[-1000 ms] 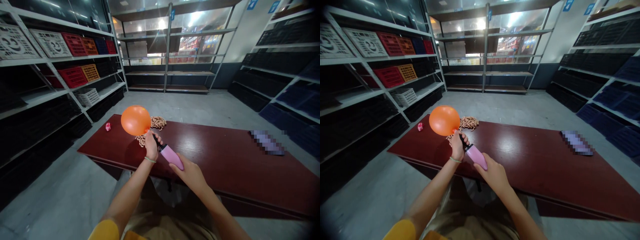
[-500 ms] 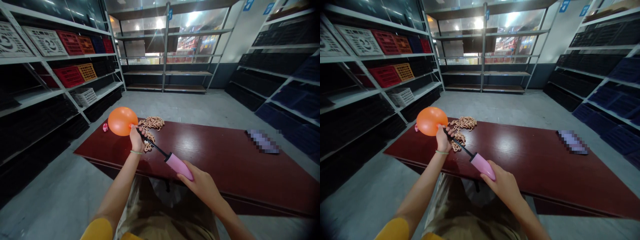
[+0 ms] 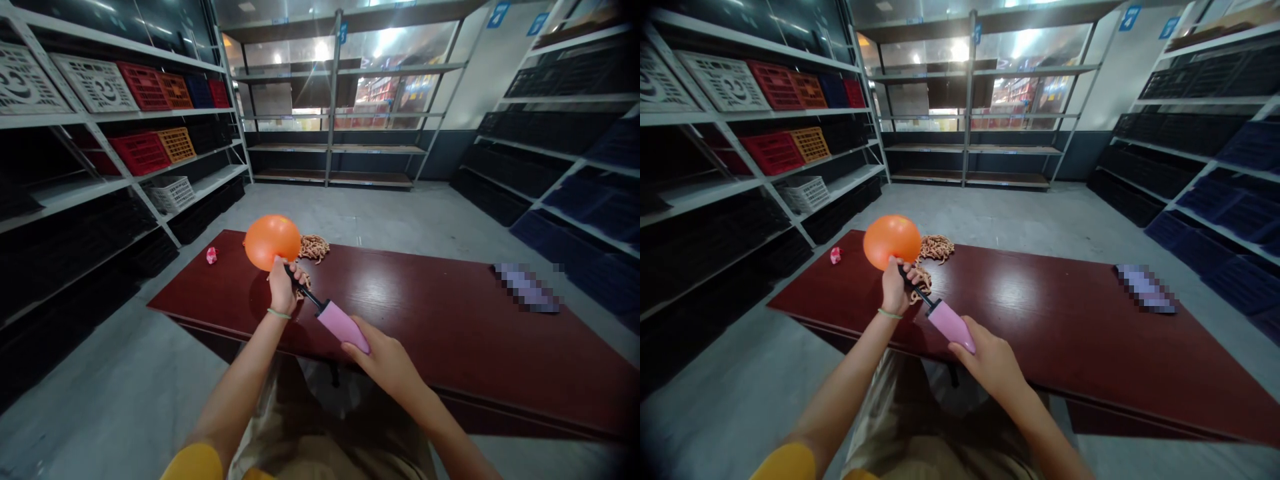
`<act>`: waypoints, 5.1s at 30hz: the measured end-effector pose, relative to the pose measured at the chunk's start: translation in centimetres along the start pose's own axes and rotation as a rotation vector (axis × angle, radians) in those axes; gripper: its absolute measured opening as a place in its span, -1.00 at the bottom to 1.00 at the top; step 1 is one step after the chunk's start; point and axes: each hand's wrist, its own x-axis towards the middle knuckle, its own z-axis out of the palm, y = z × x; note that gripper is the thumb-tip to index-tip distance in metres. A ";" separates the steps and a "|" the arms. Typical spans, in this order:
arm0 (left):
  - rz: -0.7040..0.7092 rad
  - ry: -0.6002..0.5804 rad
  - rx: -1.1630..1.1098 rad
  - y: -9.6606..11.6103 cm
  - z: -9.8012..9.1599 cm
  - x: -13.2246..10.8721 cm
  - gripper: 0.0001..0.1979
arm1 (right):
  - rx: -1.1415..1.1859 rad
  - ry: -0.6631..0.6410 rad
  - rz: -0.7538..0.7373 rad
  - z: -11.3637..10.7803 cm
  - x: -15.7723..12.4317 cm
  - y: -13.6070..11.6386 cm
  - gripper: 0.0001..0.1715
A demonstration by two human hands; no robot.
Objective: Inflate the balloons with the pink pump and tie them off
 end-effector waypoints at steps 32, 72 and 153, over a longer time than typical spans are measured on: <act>0.034 0.070 0.001 0.8 -0.5 1.7 -0.67 | -0.033 -0.009 0.033 0.2 -1.4 3.0 -0.44; 0.080 0.059 -0.007 -0.1 -0.5 0.2 -0.72 | -0.038 0.020 -0.037 1.3 3.9 -1.3 -0.46; -0.054 -1.024 1.440 4.6 2.0 -4.7 -0.63 | -0.560 0.037 -0.598 -6.1 8.3 -3.5 -0.71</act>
